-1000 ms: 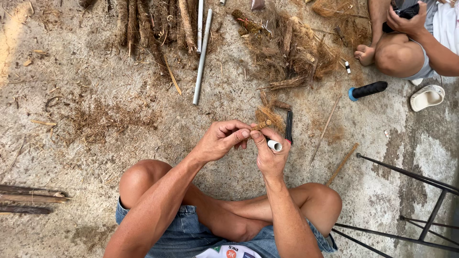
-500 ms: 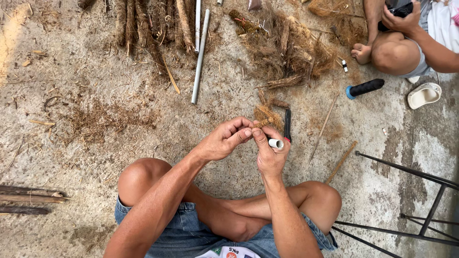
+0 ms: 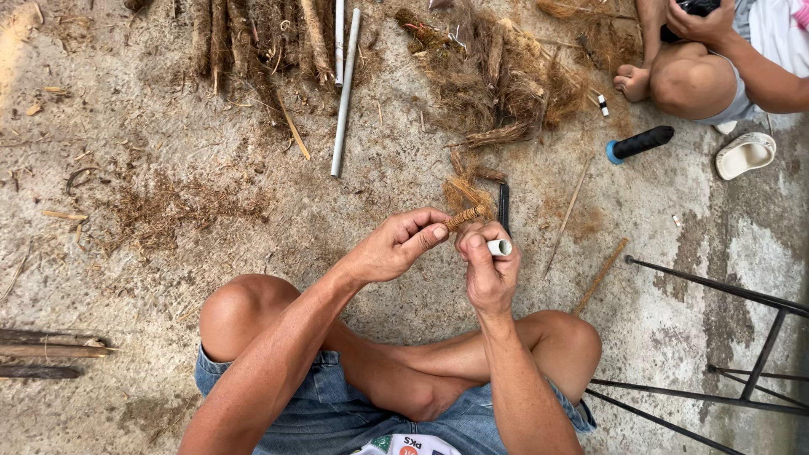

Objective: The person sits on the floor and weaves dried coconut fibers around a thin stick to create a broom head. They use a small white cylindrical tool to help wrap and tighten the fibers around the stick, gradually extending the length of the woven section.

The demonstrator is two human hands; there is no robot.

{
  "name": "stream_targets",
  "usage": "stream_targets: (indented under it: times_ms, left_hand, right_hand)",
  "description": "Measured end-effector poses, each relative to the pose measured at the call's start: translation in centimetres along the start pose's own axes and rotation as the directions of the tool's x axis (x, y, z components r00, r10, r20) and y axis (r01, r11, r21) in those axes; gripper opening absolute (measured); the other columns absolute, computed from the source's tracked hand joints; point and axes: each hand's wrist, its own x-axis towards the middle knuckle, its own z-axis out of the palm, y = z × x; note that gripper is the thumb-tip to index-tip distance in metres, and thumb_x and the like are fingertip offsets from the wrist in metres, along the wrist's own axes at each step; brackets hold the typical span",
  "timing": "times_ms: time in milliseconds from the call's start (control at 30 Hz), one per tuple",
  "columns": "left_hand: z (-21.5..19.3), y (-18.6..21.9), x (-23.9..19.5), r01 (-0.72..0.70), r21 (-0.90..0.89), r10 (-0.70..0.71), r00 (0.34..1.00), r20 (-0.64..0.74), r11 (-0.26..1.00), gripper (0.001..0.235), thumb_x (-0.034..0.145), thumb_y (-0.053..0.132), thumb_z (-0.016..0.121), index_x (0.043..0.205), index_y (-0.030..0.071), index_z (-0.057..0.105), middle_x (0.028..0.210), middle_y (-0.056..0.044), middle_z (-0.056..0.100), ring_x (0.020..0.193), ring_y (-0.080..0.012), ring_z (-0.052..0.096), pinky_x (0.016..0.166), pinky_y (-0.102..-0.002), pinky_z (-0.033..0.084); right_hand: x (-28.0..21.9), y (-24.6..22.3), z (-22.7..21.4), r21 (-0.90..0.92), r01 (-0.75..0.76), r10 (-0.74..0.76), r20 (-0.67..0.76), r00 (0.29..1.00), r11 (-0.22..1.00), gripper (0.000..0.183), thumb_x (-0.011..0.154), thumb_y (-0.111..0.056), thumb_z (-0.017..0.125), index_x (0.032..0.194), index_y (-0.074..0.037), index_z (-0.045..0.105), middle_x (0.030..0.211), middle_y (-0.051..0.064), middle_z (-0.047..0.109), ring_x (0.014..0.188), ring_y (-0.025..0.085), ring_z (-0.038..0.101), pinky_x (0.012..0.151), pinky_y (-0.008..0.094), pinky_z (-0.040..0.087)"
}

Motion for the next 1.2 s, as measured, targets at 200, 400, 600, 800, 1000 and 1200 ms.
stream_targets:
  times_ms: [200, 400, 600, 800, 1000, 1200]
  left_hand:
    - [0.0, 0.6, -0.2, -0.015, 0.068, 0.014, 1.000, 0.015, 0.998, 0.028, 0.108, 0.030, 0.056, 0.118, 0.006, 0.066, 0.074, 0.009, 0.048, 0.065, -0.0025, 0.038, 0.056, -0.023, 0.035]
    - [0.2, 0.2, -0.1, -0.093, -0.021, 0.094, 0.995, 0.046, 0.995, 0.025, 0.110, 0.028, 0.056, 0.117, 0.006, 0.066, 0.085, 0.009, 0.052, 0.076, -0.0016, 0.043, 0.065, -0.023, 0.040]
    - [1.0, 0.8, -0.5, 0.001, 0.193, 0.008, 0.999, -0.044, 0.981, 0.025, 0.103, 0.032, 0.064, 0.105, 0.007, 0.067, 0.068, 0.005, 0.046, 0.061, -0.0058, 0.039, 0.051, -0.027, 0.034]
    - [1.2, 1.1, -0.7, -0.130, 0.317, 0.150, 0.988, -0.039, 0.939, 0.025, 0.105, 0.031, 0.058, 0.108, 0.006, 0.064, 0.071, 0.001, 0.051, 0.065, -0.0090, 0.047, 0.057, -0.030, 0.043]
    - [1.6, 0.5, -0.3, -0.149, 0.366, 0.177, 0.983, -0.046, 0.919, 0.024, 0.107, 0.027, 0.056, 0.099, 0.005, 0.060, 0.072, -0.004, 0.052, 0.066, -0.0136, 0.049, 0.059, -0.035, 0.044]
    - [1.8, 0.5, -0.2, -0.181, 0.472, 0.225, 0.974, -0.037, 0.863, 0.023, 0.106, 0.020, 0.059, 0.094, 0.002, 0.053, 0.070, -0.010, 0.051, 0.064, -0.0230, 0.051, 0.059, -0.040, 0.044]
  right_hand:
    - [-0.1, -1.0, -1.0, -0.173, -0.044, 0.053, 0.048, 0.997, 0.984, 0.024, 0.105, -0.014, 0.062, 0.084, -0.006, 0.053, 0.074, 0.002, 0.055, 0.070, 0.010, 0.047, 0.064, 0.028, 0.039]
    - [-0.6, -0.6, -1.5, -0.234, -0.107, 0.115, 0.021, 0.993, 0.966, 0.024, 0.102, -0.011, 0.065, 0.081, -0.004, 0.057, 0.073, 0.000, 0.053, 0.067, 0.007, 0.043, 0.059, 0.026, 0.035]
    - [-1.0, -0.4, -1.1, -0.161, -0.098, 0.108, 0.055, 0.993, 0.982, 0.023, 0.104, -0.014, 0.063, 0.085, -0.007, 0.054, 0.077, -0.002, 0.053, 0.072, 0.007, 0.044, 0.064, 0.025, 0.037]
    - [-1.2, -0.5, -1.7, -0.199, -0.122, 0.130, 0.029, 0.991, 0.972, 0.021, 0.103, -0.013, 0.063, 0.085, -0.006, 0.057, 0.077, -0.002, 0.052, 0.070, 0.006, 0.041, 0.062, 0.025, 0.035]
    - [-1.3, -0.7, -2.2, -0.235, -0.083, 0.094, 0.036, 0.995, 0.969, 0.022, 0.103, -0.012, 0.065, 0.083, -0.006, 0.056, 0.073, -0.003, 0.052, 0.066, 0.006, 0.041, 0.058, 0.025, 0.034]
    - [-0.8, -2.4, -2.1, -0.376, -0.073, 0.120, 0.102, 0.988, 0.924, 0.024, 0.101, -0.013, 0.066, 0.081, -0.007, 0.055, 0.071, -0.002, 0.051, 0.063, 0.006, 0.042, 0.056, 0.025, 0.035]
